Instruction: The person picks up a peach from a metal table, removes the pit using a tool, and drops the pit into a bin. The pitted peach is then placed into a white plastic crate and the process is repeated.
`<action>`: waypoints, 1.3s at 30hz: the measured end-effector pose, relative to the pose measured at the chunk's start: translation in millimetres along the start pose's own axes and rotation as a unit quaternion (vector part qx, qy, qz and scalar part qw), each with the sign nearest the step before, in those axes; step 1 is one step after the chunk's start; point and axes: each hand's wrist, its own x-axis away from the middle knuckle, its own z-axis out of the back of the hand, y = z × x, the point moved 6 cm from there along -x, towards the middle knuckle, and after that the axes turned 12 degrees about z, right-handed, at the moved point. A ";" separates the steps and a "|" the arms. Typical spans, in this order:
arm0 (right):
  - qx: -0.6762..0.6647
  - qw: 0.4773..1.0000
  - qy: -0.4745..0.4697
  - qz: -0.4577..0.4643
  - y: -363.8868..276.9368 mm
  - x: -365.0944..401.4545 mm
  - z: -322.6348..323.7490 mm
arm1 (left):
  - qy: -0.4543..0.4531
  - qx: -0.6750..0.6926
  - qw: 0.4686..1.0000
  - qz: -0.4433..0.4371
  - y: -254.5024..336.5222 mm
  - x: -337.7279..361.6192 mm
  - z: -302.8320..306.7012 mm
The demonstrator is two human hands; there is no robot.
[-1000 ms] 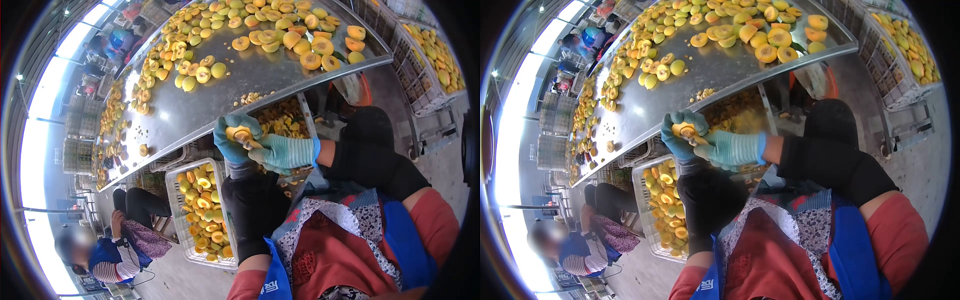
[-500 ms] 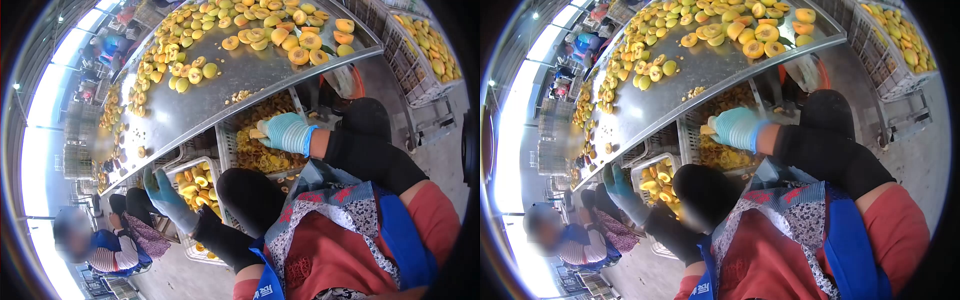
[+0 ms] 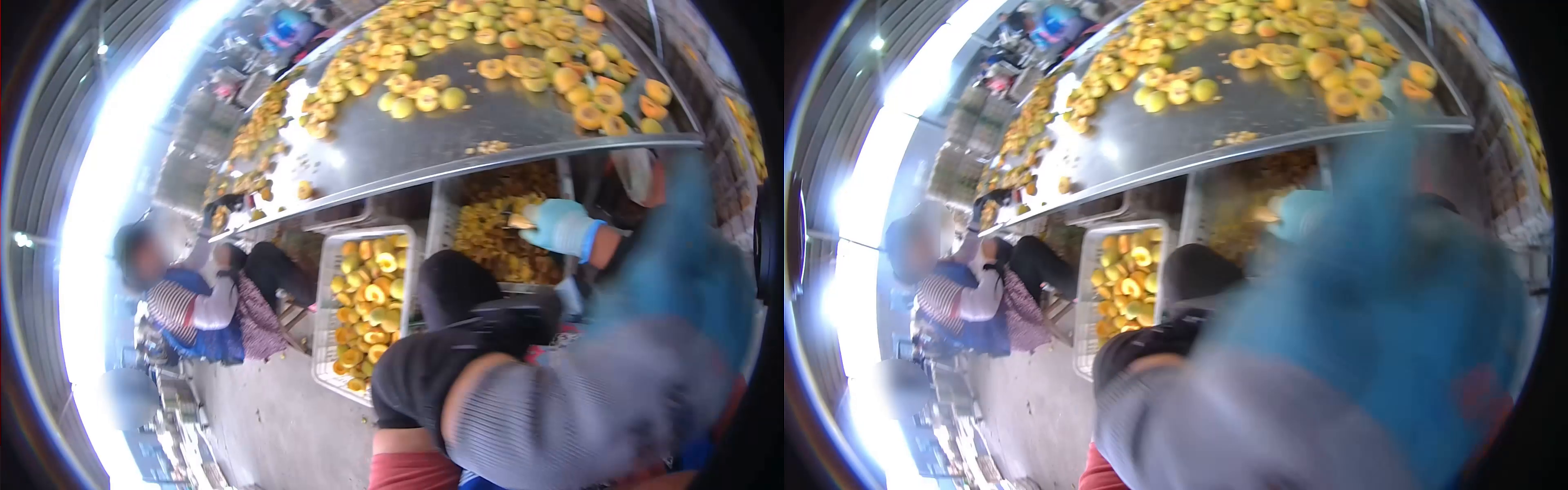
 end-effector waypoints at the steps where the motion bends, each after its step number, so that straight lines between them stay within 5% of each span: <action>1: -0.005 1.000 0.007 0.016 -0.5 -0.5 1.2 | -0.002 -0.006 1.000 -0.013 7.5 1.9 -3.3; 10: -0.048 0.998 0.022 0.017 -1.6 18.6 22.1 | -0.029 -0.069 0.994 -0.082 30.2 2.9 -19.6; 15: -0.061 0.998 0.009 0.020 8.7 25.3 27.6 | -0.036 -0.280 0.959 -0.027 -21.0 3.2 -28.7; 17: -0.073 0.997 0.000 0.008 8.9 27.9 31.7 | -0.109 -0.287 0.947 0.099 -99.0 -15.9 -46.2; 19: -0.062 0.997 0.048 0.016 10.2 28.2 42.9 | -0.168 -0.037 0.930 0.326 -218.0 -25.6 -77.7; 22: -0.017 0.984 0.152 0.091 7.5 29.9 41.7 | -0.068 0.029 0.924 0.376 -355.7 -28.0 -96.7; 26: -0.092 0.995 0.044 0.001 16.0 19.1 42.5 | -0.080 0.024 0.856 0.510 -499.3 -4.2 -151.6; 29: -0.099 0.995 0.011 -0.001 16.7 12.1 41.0 | -0.155 0.012 0.838 0.522 -523.9 4.6 -185.0; 34: -0.105 0.993 0.039 0.029 6.9 6.6 43.7 | -0.238 0.005 0.865 0.441 -467.3 -5.9 -182.0; 38: -0.120 0.985 0.123 0.016 4.7 0.3 47.9 | -0.209 0.260 0.787 0.520 -445.2 25.5 -183.6; 39: -0.140 0.972 0.185 0.038 3.7 -2.2 54.4 | -0.119 0.330 0.796 0.493 -435.7 23.7 -173.5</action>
